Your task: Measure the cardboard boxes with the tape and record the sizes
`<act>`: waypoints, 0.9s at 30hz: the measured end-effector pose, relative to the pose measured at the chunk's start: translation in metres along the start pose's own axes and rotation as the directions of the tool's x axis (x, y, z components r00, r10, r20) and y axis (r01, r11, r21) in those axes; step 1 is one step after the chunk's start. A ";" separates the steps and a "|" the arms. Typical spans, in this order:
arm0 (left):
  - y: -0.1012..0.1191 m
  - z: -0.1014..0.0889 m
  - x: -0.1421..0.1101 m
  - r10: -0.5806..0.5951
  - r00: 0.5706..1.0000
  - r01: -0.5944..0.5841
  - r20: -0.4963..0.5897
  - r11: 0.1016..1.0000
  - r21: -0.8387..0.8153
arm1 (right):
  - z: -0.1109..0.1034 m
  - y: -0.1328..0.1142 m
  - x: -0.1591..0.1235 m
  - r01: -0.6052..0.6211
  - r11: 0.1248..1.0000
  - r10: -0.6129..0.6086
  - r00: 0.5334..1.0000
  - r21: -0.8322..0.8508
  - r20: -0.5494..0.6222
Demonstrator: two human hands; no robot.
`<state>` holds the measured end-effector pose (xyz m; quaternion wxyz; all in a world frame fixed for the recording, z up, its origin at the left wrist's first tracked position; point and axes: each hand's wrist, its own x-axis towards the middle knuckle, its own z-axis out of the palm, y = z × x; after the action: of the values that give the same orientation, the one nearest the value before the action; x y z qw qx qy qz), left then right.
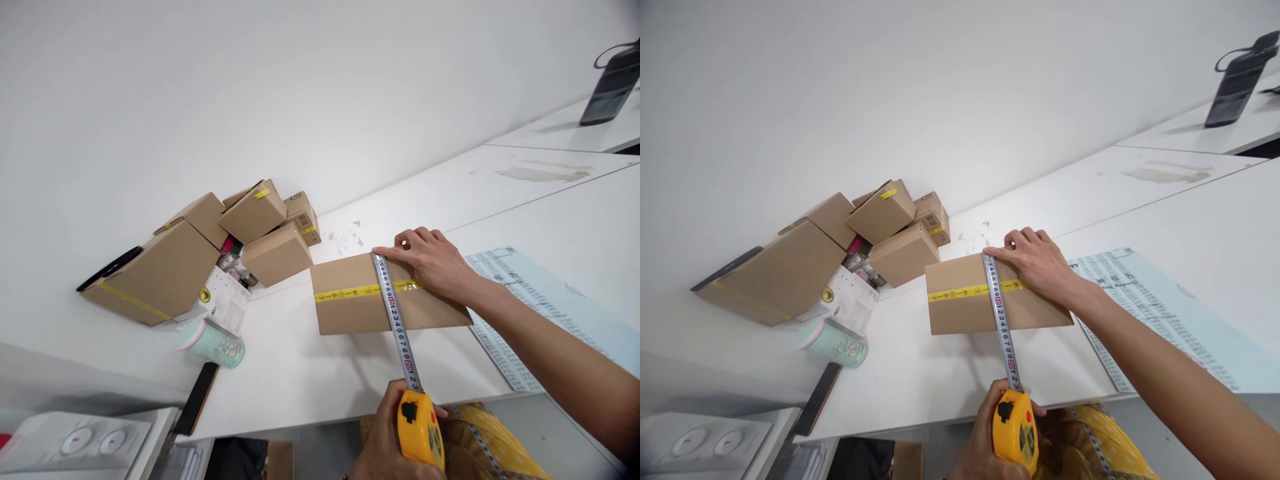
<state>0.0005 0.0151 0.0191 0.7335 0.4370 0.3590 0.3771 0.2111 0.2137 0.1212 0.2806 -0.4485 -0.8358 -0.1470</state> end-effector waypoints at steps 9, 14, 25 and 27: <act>-0.013 -0.005 -0.002 -0.019 1.000 0.020 -0.018 0.998 0.059 | 0.002 0.000 -0.005 0.011 1.000 -0.012 0.999 -0.020 -0.033; -0.019 -0.007 -0.001 -0.023 0.999 0.025 -0.022 0.998 0.066 | 0.002 0.000 -0.006 0.015 1.000 -0.016 0.999 -0.025 -0.041; -0.031 -0.008 0.001 0.052 0.999 -0.052 -0.003 0.999 -0.008 | 0.007 0.000 -0.008 -0.011 1.000 0.011 0.997 0.001 -0.078; -0.029 -0.010 -0.004 0.126 0.992 -0.125 0.008 0.987 -0.103 | 0.007 -0.003 -0.010 -0.074 0.997 0.076 0.989 0.018 -0.124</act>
<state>-0.0031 0.0057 -0.0102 0.7323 0.4231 0.3057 0.4373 0.2111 0.2090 0.1094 0.3404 -0.4677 -0.8001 -0.1586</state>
